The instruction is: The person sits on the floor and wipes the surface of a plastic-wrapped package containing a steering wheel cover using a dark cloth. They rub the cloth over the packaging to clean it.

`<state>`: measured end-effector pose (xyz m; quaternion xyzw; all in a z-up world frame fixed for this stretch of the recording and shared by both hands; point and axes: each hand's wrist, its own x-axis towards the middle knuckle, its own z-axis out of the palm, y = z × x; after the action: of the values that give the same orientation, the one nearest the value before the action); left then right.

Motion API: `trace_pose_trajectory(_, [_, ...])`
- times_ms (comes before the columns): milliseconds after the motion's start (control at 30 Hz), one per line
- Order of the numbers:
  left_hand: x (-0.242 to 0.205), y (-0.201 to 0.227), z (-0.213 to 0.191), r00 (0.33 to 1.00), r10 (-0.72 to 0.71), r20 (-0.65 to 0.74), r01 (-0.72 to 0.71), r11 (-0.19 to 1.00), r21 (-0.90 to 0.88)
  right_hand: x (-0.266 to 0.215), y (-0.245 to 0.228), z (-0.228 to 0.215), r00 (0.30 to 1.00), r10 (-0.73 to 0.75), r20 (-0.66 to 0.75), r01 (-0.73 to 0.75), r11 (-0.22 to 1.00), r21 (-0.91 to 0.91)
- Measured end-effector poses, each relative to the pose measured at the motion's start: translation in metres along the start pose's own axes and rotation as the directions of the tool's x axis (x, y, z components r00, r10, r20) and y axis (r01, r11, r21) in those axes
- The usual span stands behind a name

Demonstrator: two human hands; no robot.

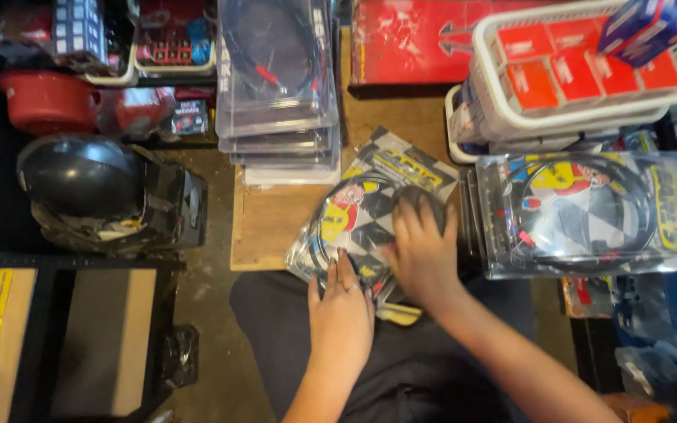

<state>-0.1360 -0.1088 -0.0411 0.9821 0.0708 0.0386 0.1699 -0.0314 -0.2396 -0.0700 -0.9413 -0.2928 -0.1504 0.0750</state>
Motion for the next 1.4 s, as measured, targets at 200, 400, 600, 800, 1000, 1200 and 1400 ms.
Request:
trace_pose_trajectory(200, [0.000,-0.001,0.000,1.000,-0.028,0.015,0.027,1.000,0.012,-0.015,-0.027,-0.009,0.987,0.052,0.150,-0.045,0.998,-0.048])
trace_pose_trajectory(400, [-0.002,0.005,0.008,0.999,0.002,-0.038,0.001,0.998,0.070,-0.018,-0.009,-0.004,0.984,-0.028,0.174,0.001,0.988,0.154])
trace_pose_trajectory(600, [0.000,0.005,0.005,1.000,0.018,-0.018,-0.016,0.997,0.071,-0.003,-0.004,-0.019,0.994,-0.057,0.097,0.052,0.997,0.058])
trace_pose_trajectory(800, [0.003,0.002,0.010,0.999,-0.008,0.033,0.004,0.991,0.132,0.008,0.004,-0.007,0.997,-0.050,0.055,0.048,0.998,0.030])
trace_pose_trajectory(1000, [0.002,-0.001,-0.001,0.998,-0.010,0.062,0.007,0.998,0.059,-0.012,-0.019,-0.019,0.987,-0.024,0.162,0.011,0.997,0.079])
trace_pose_trajectory(1200, [-0.003,0.000,0.010,1.000,-0.008,0.002,0.007,0.992,0.123,0.000,-0.005,-0.006,0.999,-0.023,0.040,0.020,0.997,0.078])
trace_pose_trajectory(1400, [0.000,-0.002,0.000,0.999,0.000,0.047,-0.001,1.000,0.023,-0.008,-0.006,-0.009,0.993,-0.018,0.120,0.007,0.996,0.091])
